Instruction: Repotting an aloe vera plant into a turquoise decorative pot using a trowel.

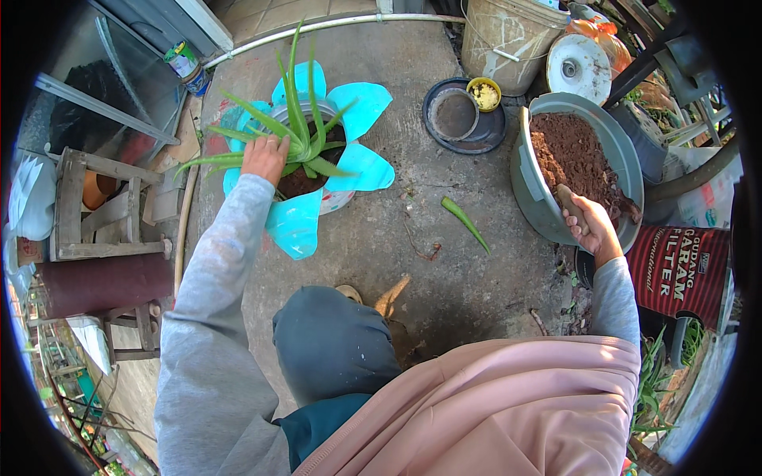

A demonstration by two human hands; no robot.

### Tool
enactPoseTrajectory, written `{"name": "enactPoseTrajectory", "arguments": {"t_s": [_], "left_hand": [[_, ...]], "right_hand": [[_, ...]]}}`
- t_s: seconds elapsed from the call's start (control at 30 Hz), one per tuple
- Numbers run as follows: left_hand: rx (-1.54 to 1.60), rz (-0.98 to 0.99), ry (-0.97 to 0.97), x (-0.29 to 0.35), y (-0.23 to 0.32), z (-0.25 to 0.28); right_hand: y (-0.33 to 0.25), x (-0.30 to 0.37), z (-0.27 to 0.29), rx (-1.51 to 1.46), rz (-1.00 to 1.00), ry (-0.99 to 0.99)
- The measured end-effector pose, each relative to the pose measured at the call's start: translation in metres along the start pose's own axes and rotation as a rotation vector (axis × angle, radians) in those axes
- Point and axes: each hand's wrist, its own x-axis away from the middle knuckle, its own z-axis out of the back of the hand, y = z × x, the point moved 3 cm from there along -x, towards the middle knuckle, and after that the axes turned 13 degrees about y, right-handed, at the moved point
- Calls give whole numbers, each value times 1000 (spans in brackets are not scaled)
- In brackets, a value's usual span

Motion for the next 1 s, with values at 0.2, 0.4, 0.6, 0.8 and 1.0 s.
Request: {"name": "enactPoseTrajectory", "arguments": {"t_s": [0.2, 0.4, 0.6, 0.8, 1.0], "left_hand": [[86, 30, 9, 40, 8, 15], [84, 105, 1, 34, 2, 8], [73, 167, -37, 39, 3, 2], [45, 223, 1, 39, 3, 2], [69, 250, 25, 43, 2, 1]], "right_hand": [[5, 0, 7, -108, 30, 3], [-3, 11, 9, -193, 65, 12], [-18, 43, 0, -170, 159, -7], [-38, 90, -45, -119, 227, -76], [-59, 126, -128, -43, 287, -334]]}}
